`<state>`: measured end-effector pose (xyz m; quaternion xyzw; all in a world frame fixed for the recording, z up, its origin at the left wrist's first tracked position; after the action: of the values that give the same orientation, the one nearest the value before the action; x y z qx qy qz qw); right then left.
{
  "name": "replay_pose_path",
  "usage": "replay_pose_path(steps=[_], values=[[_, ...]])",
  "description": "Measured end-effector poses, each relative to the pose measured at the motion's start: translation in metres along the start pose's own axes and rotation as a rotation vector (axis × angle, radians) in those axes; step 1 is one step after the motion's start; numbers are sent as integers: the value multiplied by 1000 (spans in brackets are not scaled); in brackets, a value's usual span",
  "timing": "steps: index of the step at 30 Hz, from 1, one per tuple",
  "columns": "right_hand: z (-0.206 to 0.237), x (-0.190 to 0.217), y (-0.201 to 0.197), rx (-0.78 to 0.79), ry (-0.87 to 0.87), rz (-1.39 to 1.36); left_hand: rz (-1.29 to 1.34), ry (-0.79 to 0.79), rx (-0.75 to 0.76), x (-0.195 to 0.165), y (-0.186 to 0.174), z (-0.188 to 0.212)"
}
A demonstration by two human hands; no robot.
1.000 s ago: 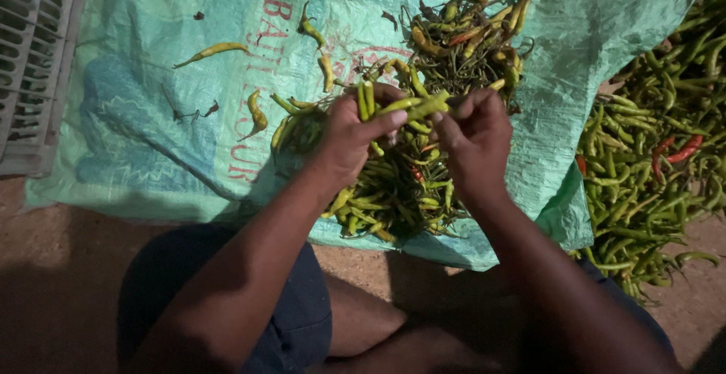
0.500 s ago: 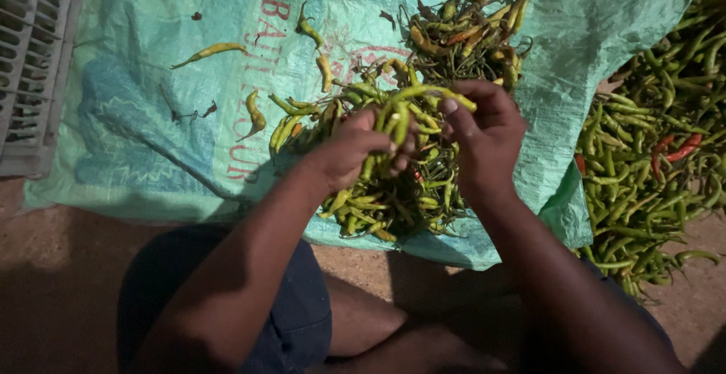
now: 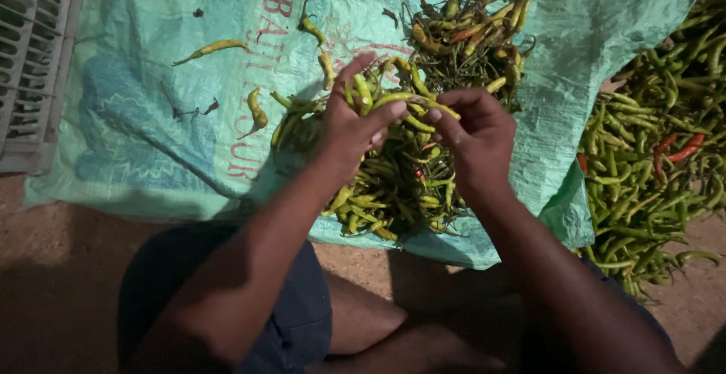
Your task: The person sits on the floor in front of a sack holding a pile of green chilies and removes stems and debris from the chilies by hand, placing cleaned chilies in one hand and discarding stems back onto the pile.
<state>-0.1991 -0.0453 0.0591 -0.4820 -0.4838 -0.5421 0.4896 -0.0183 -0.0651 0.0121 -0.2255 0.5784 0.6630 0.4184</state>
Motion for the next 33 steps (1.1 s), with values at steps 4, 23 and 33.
replay_pose_path(steps=[4,23,33], values=[[2,2,5,50,-32,-7,23,-51,9,9,-6,1],[-8,-26,1,38,237,-163,263,-232,-24,29,-20,-7],[-8,-29,-3,52,191,-324,88,-240,71,28,-14,-5]])
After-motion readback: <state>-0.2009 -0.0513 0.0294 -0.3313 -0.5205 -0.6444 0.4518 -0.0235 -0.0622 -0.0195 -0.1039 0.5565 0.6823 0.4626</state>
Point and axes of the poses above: each hand's wrist, its own z-axis away from the middle knuckle, its own y-axis out of the palm, x = y × z, the point moved 6 cm from there along -z, towards the middle knuckle, and after that the axes turned 2 degrees about -z, right-handed, at the moved point
